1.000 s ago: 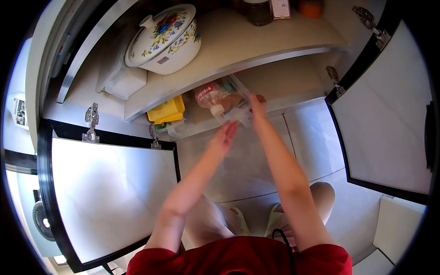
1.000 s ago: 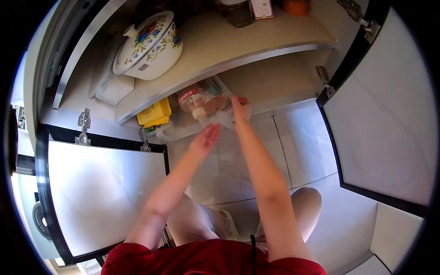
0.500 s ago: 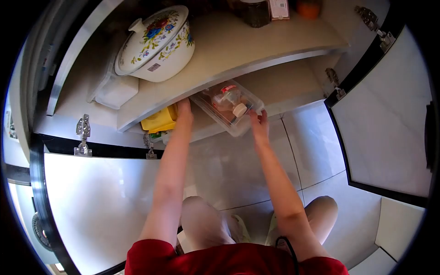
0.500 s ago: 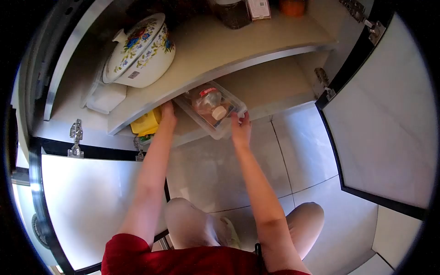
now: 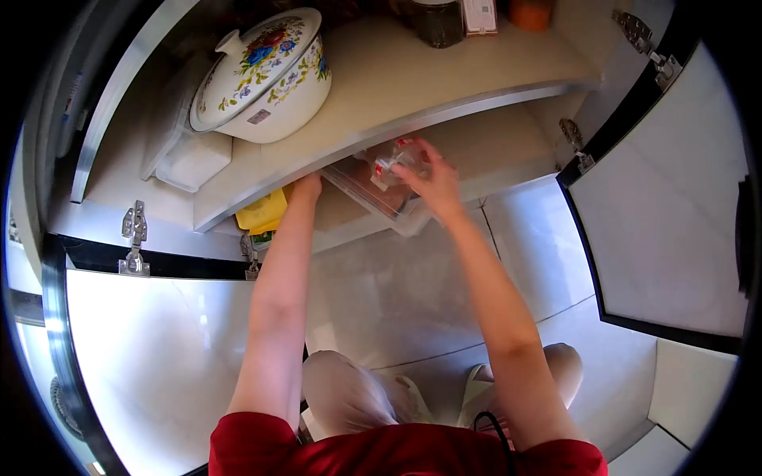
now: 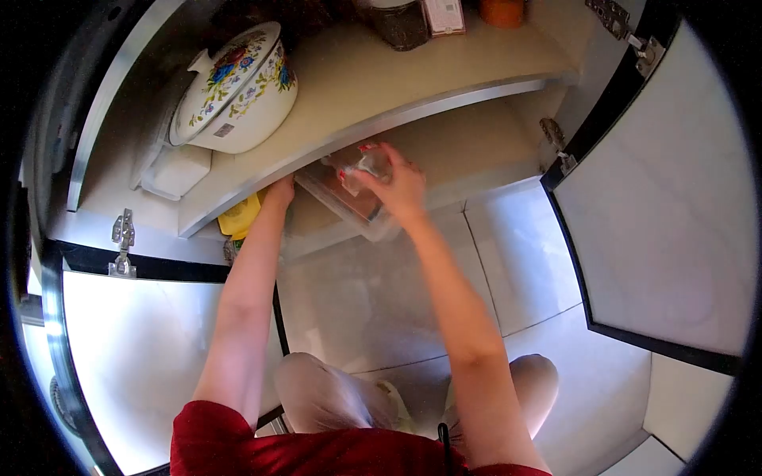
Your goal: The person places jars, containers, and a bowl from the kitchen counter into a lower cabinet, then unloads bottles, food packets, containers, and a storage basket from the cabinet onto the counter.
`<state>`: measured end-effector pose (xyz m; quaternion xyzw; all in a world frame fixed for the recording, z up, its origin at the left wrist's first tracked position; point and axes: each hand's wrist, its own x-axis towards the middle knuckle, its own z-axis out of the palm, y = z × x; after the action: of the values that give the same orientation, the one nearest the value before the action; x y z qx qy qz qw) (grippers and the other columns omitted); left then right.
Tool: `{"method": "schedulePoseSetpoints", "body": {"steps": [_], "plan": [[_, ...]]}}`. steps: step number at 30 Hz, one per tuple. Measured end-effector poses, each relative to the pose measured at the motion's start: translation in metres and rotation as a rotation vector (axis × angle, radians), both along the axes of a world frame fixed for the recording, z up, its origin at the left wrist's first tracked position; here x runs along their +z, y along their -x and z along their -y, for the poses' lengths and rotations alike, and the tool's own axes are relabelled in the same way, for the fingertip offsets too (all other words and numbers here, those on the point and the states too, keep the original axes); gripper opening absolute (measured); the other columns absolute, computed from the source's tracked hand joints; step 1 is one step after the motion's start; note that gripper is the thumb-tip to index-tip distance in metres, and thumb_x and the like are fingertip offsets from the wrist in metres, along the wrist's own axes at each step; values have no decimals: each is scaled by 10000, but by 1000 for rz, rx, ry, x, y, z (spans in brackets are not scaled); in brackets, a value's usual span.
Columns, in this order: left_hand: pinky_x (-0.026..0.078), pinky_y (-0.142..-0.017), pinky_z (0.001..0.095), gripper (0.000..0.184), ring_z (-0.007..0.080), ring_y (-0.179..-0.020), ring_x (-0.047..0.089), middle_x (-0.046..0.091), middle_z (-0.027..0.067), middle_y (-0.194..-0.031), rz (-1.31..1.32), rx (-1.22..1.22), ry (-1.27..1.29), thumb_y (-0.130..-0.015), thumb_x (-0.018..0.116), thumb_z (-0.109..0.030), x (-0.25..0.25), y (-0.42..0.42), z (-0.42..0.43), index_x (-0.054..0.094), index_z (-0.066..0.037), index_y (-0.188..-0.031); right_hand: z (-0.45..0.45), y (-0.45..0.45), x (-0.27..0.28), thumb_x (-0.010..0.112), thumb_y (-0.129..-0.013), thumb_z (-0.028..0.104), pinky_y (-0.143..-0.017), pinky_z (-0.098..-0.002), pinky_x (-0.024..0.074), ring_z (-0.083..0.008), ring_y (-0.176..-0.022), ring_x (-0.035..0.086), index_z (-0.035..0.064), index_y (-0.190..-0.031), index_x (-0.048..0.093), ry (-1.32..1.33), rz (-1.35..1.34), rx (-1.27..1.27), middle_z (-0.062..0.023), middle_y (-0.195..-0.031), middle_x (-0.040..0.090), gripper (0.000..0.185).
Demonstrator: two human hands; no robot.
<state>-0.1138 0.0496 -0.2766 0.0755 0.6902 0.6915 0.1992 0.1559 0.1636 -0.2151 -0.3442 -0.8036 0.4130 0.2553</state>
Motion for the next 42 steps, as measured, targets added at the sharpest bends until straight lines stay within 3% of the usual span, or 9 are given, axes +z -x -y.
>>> {"method": "schedulePoseSetpoints", "body": {"steps": [2,4,11,17,23,32,39,41,42], "plan": [[250,-1046,336,665,212,-1291,262,268,65,-1432,-45,-44,21,-862,559,-342,-8,3,4,251,-89,-1394,-5,0,-31,740,-699,412,-863,-355,431,-212,-1036,537,104,-1234,490,316,-497,15,-100,-1119,575,666],[243,-1051,339,669,215,-1296,255,262,67,-1437,-141,-112,125,-861,559,-341,-18,10,7,250,-84,-1395,-17,-14,-43,771,-699,285,-739,-279,471,-150,-961,548,102,-1231,489,270,-568,27,-74,-1037,583,629],[245,-1054,329,742,239,-1299,281,313,101,-1420,-481,-279,522,-797,628,-413,38,-43,-7,308,-81,-1378,-58,-121,1,677,-805,260,-745,-285,525,-175,-931,580,89,-1255,459,880,-599,-113,-85,-1068,557,528],[200,-1083,345,768,260,-1341,216,260,98,-1451,-607,-424,924,-797,570,-512,18,-17,2,289,-113,-1391,-104,-163,6,701,-783,301,-785,-348,533,-210,-960,583,49,-1282,418,918,-518,-129,-106,-1120,553,627],[154,-1099,343,784,256,-1352,188,253,102,-1454,-565,-461,951,-790,544,-566,30,-21,7,298,-125,-1390,-125,-179,-15,728,-757,304,-787,-363,532,-209,-948,580,68,-1260,450,851,-334,-163,-102,-1105,555,621],[111,-1105,356,722,253,-1362,151,237,100,-1462,-702,-513,1072,-809,541,-516,16,-14,5,320,-139,-1384,-115,-162,-75,750,-739,234,-789,-380,545,-220,-848,589,68,-1137,486,1053,-520,-324,-89,-1033,571,507],[98,-1101,370,653,241,-1357,160,282,114,-1441,-801,-516,1060,-824,528,-475,-9,-7,18,373,-130,-1356,-122,-172,-64,698,-789,277,-826,-386,514,-201,-971,558,90,-1172,518,1016,-409,-260,-67,-1087,568,463],[303,-1014,395,535,373,-1199,403,514,123,-1255,-1119,-288,871,-793,560,-481,-12,-19,20,543,-155,-1217,-128,-181,-58,676,-806,299,-831,-378,506,-199,-979,552,95,-1168,528,1041,-414,-228,-66,-1086,569,441],[303,-1014,395,535,373,-1199,403,514,123,-1255,-1117,-286,872,-793,560,-481,-12,-25,20,543,-155,-1217,-132,-187,-56,653,-823,320,-836,-371,498,-197,-987,546,101,-1164,538,1066,-421,-200,-65,-1086,570,421]]}}
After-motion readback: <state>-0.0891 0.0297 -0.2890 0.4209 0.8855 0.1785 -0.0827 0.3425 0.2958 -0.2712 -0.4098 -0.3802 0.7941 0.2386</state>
